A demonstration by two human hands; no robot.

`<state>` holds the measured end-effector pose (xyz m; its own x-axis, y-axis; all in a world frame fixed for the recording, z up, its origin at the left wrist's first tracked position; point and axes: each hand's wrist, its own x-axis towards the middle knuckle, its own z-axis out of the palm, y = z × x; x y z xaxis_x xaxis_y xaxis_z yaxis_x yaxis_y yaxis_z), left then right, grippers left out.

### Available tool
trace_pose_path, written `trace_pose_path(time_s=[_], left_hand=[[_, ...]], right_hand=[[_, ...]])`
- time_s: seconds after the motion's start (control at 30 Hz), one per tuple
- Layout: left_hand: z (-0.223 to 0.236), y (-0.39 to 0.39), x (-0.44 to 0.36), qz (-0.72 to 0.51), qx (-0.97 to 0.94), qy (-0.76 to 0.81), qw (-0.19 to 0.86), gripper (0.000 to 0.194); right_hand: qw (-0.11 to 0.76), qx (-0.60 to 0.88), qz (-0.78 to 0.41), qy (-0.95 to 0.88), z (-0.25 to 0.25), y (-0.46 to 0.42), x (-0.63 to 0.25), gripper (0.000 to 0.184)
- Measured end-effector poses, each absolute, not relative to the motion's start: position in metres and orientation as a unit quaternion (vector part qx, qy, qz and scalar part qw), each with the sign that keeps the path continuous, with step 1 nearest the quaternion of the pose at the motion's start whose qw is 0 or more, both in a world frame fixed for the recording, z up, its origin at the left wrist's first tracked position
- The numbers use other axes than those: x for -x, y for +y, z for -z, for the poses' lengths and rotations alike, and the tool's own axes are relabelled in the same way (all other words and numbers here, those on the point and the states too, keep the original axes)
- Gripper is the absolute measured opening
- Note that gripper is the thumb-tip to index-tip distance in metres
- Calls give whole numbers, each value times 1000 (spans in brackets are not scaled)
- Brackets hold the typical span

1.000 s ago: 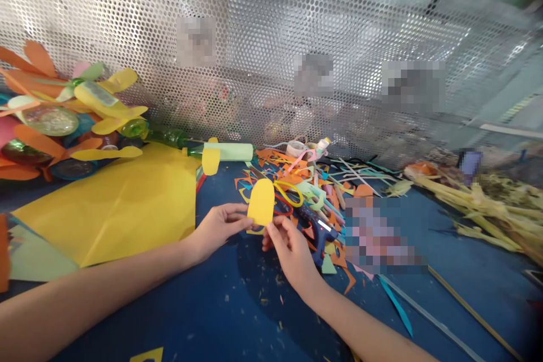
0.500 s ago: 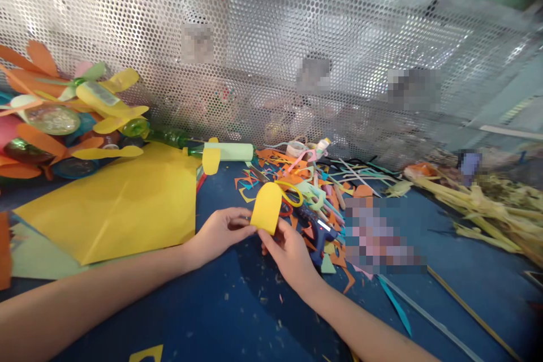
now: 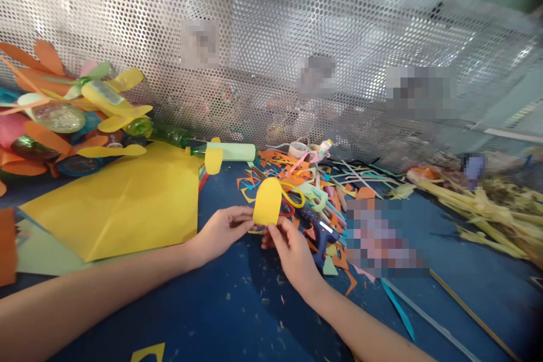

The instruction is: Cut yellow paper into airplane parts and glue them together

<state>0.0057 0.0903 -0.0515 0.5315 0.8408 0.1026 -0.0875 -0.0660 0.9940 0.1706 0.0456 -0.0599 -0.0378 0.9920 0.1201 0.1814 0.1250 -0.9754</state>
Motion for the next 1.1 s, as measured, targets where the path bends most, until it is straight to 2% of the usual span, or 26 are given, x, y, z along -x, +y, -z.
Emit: trace_pose_path(time_s=[0.2, 0.37, 0.8, 1.1], left_hand=[[57, 96, -2, -413, -582, 322, 622, 23], [53, 94, -2, -462, -506, 273, 676, 25], [54, 95, 0, -482, -529, 346, 607, 19], [50, 95, 1, -490, -516, 350, 610, 17]], right_hand=[[488, 501, -450, -555, 60, 46, -171, 20], [463, 494, -449, -583, 59, 45, -168, 20], [416, 529, -419, -610, 55, 42, -166, 24], [415, 536, -424, -601, 55, 41, -167, 27]])
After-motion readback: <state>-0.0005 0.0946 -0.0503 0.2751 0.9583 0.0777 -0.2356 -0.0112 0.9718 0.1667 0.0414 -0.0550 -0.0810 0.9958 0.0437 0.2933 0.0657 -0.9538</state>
